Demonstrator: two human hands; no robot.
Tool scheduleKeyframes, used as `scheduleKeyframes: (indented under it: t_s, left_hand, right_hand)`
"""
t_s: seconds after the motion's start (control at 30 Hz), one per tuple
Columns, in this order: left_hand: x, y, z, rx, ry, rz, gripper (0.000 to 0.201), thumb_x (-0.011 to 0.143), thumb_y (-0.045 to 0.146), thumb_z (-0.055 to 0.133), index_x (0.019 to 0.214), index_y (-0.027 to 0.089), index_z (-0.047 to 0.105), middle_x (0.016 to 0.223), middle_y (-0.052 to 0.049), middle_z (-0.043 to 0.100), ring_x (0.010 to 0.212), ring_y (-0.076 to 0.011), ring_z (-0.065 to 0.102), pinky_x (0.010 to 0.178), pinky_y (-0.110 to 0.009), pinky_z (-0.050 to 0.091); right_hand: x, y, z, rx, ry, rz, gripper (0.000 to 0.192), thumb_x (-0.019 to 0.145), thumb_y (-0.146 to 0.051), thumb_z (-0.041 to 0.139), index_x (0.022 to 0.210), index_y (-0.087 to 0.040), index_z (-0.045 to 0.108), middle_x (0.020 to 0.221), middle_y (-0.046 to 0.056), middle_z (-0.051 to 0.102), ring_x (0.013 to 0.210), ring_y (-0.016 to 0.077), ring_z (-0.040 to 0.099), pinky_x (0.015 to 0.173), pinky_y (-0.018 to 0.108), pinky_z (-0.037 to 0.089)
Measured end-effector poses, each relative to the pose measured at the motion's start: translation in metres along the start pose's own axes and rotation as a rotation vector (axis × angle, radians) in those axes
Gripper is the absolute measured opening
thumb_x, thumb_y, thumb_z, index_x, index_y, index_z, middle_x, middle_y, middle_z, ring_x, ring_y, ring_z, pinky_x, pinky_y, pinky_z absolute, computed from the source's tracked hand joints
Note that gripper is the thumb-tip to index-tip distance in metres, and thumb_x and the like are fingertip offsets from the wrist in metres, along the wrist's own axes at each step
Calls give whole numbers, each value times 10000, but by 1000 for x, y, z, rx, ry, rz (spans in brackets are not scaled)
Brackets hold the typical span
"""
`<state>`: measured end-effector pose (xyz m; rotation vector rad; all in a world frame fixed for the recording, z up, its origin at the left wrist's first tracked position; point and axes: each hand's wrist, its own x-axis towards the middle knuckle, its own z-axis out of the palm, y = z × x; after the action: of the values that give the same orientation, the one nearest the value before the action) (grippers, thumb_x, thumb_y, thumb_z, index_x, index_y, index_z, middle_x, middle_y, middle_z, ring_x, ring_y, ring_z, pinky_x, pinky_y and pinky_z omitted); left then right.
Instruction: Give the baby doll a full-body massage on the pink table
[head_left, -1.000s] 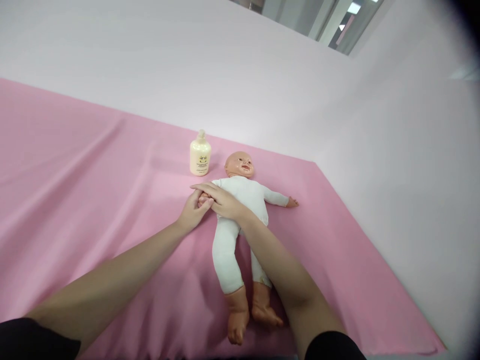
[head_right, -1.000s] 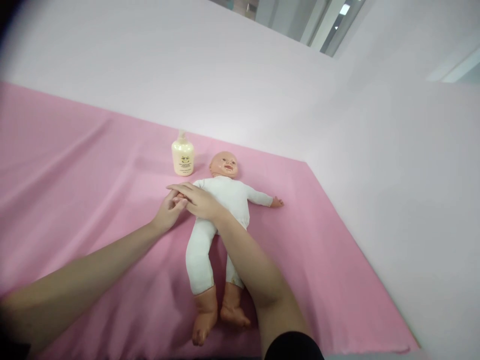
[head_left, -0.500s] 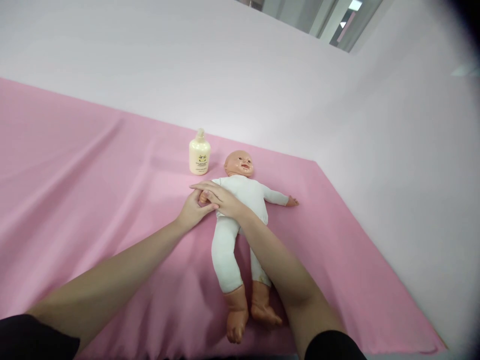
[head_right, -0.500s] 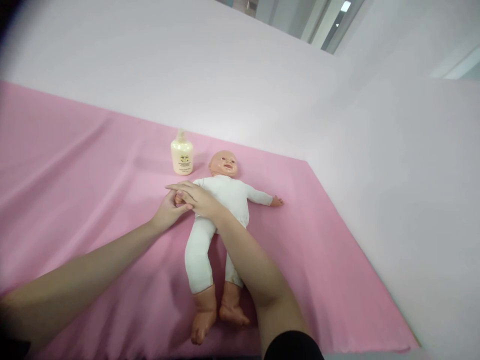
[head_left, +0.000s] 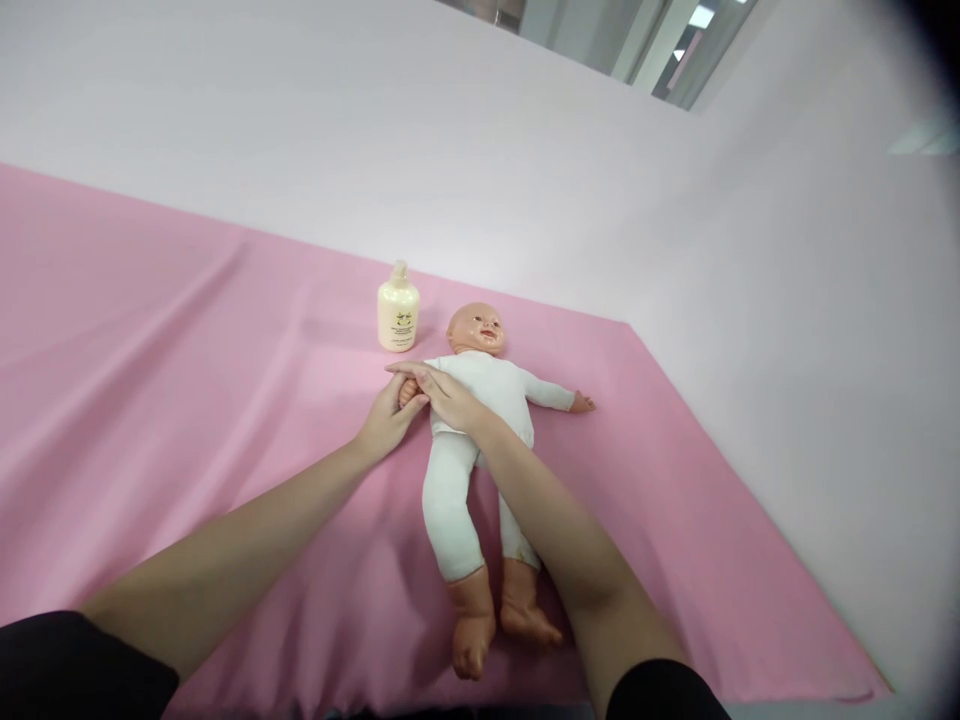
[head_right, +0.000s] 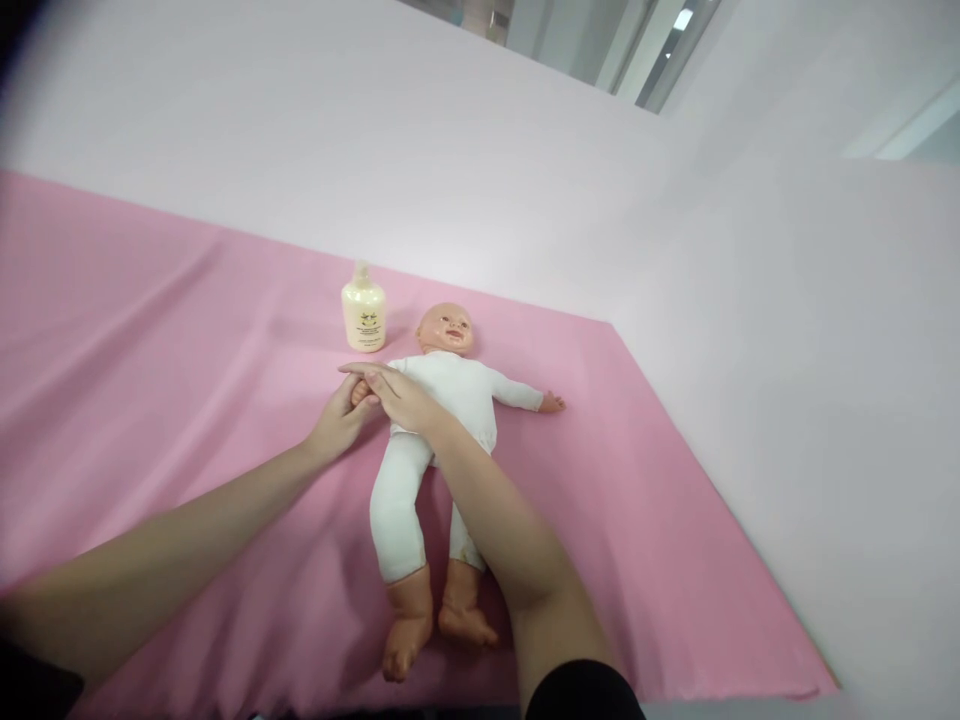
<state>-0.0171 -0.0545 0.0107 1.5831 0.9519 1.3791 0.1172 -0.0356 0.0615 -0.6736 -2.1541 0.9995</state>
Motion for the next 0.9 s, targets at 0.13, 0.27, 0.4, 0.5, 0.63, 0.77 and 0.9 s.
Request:
scheduleKeyframes:
  t_s: [0.13, 0.27, 0.4, 0.5, 0.63, 0.77, 0.9]
  left_hand:
    - [-1, 4, 0, 126, 39, 35, 235, 853, 367, 504, 995, 182, 529, 749, 13, 552, 675, -129, 518, 676, -263, 438]
    - [-1, 10, 0, 190, 68, 30, 200, 836, 342, 521, 953, 184, 555, 781, 6, 580, 704, -133, 538, 697, -262, 452]
    - [1, 7, 0, 135, 64, 25, 176, 800, 314, 558, 912, 178, 557, 783, -3, 600, 727, -143, 559, 693, -267, 467]
    - [2, 5, 0, 98, 62, 7, 199, 765, 317, 596, 903, 178, 557, 810, -13, 616, 772, -156, 578, 720, -282, 481]
    - [3, 8, -3, 103, 132, -7, 218, 720, 314, 638, 882, 187, 564, 830, -18, 617, 778, -154, 580, 737, -290, 484]
    - [11, 10, -14, 121, 330, -47, 222, 694, 301, 661, 853, 195, 548, 833, -12, 609, 758, -143, 572, 725, -280, 480]
    - [23, 2, -35, 106, 476, -136, 327, 659, 244, 674, 945, 198, 522, 870, -10, 602, 794, -142, 578, 734, -277, 483]
  right_hand:
    - [0, 4, 1, 36, 37, 27, 506, 966, -460, 203, 1290, -215, 504, 1236, 50, 569, 1220, 134, 470, 1094, 307, 308]
    - [1, 7, 2, -5, 36, 31, 510, 957, -483, 214, 1299, -224, 491, 1261, 40, 559, 1216, 131, 475, 1090, 306, 314]
    - [1, 7, 2, -43, 29, 45, 498, 955, -475, 240, 1322, -225, 466, 1283, 39, 547, 1207, 136, 482, 1086, 312, 319]
    - [-2, 4, 3, -67, 30, 77, 479, 953, -452, 269, 1345, -231, 435, 1308, 33, 529, 1215, 137, 476, 1091, 314, 313]
    - [-13, -4, 4, -104, 81, 158, 469, 942, -427, 323, 1362, -236, 404, 1342, 44, 503, 1253, 158, 449, 1093, 346, 316]
    - [-36, -12, 7, -112, 121, 225, 459, 920, -403, 399, 1341, -223, 430, 1348, 66, 501, 1255, 182, 455, 1078, 375, 342]
    - [-67, -25, 9, -162, 127, 180, 360, 911, -335, 435, 1231, -215, 545, 1311, 72, 533, 1251, 190, 458, 1092, 392, 328]
